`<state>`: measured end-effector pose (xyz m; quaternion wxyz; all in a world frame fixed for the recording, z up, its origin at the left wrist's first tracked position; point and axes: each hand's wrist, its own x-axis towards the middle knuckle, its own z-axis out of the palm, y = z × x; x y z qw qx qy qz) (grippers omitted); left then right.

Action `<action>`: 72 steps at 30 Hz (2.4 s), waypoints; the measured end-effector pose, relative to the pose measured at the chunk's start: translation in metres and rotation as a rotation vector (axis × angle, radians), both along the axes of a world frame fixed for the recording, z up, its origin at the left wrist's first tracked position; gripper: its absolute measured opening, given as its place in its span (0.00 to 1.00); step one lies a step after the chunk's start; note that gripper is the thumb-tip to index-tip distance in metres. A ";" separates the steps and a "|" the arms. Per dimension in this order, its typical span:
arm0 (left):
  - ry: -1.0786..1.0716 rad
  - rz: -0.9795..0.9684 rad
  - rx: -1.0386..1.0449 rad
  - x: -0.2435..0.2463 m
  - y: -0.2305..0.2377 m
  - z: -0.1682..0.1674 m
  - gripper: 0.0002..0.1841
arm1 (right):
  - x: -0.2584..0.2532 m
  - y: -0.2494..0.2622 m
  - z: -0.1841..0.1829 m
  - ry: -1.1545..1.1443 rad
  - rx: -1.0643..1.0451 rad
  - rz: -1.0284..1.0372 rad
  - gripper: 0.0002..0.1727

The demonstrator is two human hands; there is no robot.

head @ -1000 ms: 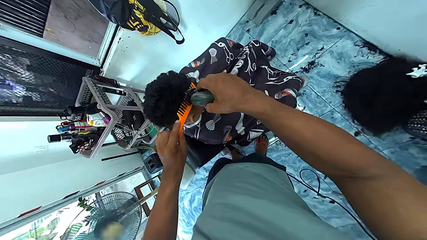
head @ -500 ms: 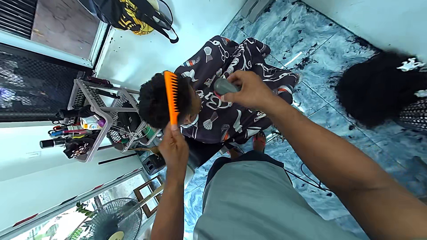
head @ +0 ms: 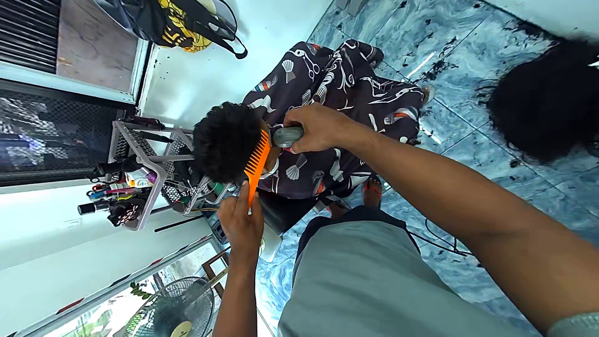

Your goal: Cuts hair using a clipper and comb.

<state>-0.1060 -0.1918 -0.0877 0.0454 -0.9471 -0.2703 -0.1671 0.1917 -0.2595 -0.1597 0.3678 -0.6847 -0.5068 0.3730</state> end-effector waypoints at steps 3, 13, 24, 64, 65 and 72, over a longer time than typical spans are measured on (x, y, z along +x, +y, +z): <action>-0.015 0.004 0.016 0.000 0.002 0.001 0.18 | -0.002 0.003 0.005 -0.007 0.017 -0.004 0.24; 0.079 -0.019 -0.146 -0.015 0.011 0.011 0.19 | -0.017 -0.006 0.010 0.153 0.071 -0.049 0.25; 0.047 -0.080 -0.135 -0.031 0.031 0.030 0.18 | -0.034 -0.012 0.003 0.184 -0.016 -0.085 0.26; 0.127 -0.110 -0.181 -0.027 0.016 -0.018 0.21 | -0.056 -0.071 -0.017 0.703 0.173 -0.550 0.35; 0.116 -0.107 -0.158 -0.029 0.018 -0.016 0.20 | -0.059 -0.067 -0.014 0.668 0.166 -0.520 0.34; 0.105 -0.091 -0.118 -0.037 0.026 -0.010 0.20 | -0.070 -0.054 -0.011 0.599 0.168 -0.444 0.30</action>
